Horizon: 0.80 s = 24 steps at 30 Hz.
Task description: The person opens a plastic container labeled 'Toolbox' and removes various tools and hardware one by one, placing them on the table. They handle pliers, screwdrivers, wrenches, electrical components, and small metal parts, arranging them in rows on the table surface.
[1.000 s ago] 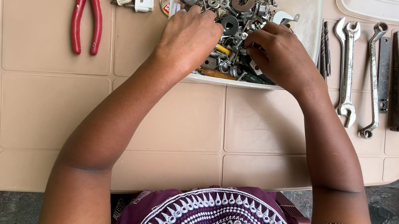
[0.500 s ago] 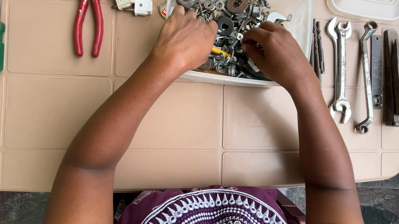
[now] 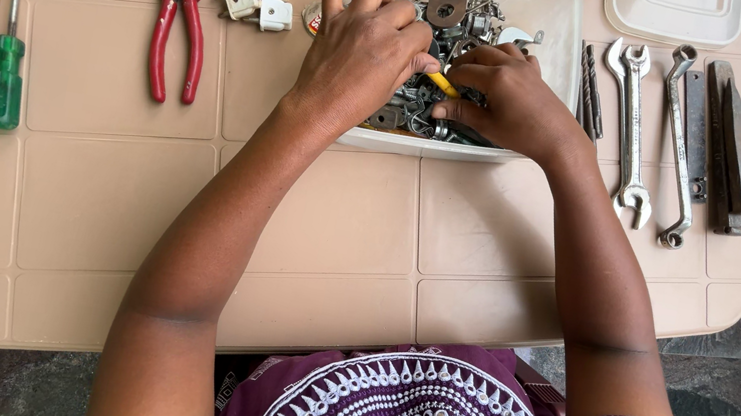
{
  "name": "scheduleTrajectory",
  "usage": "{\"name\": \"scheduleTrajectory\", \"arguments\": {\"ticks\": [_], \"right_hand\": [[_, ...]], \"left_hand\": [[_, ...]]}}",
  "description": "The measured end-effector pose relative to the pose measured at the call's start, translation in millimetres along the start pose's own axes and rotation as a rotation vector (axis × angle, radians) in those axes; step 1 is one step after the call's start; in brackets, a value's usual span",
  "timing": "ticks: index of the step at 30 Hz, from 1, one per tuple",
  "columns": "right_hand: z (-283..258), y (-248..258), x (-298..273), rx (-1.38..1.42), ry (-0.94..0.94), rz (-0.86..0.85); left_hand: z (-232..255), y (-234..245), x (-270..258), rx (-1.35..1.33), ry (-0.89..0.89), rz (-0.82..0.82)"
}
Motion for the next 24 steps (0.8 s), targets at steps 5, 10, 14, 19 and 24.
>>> {"name": "scheduleTrajectory", "arguments": {"ticks": [5,10,14,19,24], "right_hand": [[9,-2,-3,0.002,-0.075,0.003],[12,-3,-2,-0.028,-0.103,-0.001],[11,-1,0,-0.015,-0.092,0.011],[10,13,4,-0.002,-0.154,0.100],[10,29,4,0.088,-0.283,0.237]], "left_hand": [[-19,-1,2,-0.133,0.183,0.082],[-33,7,-2,-0.145,0.337,0.206],[-52,3,-9,-0.230,0.566,0.203],[-53,19,-6,-0.219,0.484,0.354],[-52,5,-5,-0.262,0.533,0.187]]}}
Point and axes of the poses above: each hand's wrist, its own x-axis towards the middle knuckle, its own y-axis out of the back of the hand, z = x × y, the point moved 8 cm from there along x, towards the middle knuckle, and after that the axes turned 12 degrees about z, right-handed, at the moved point
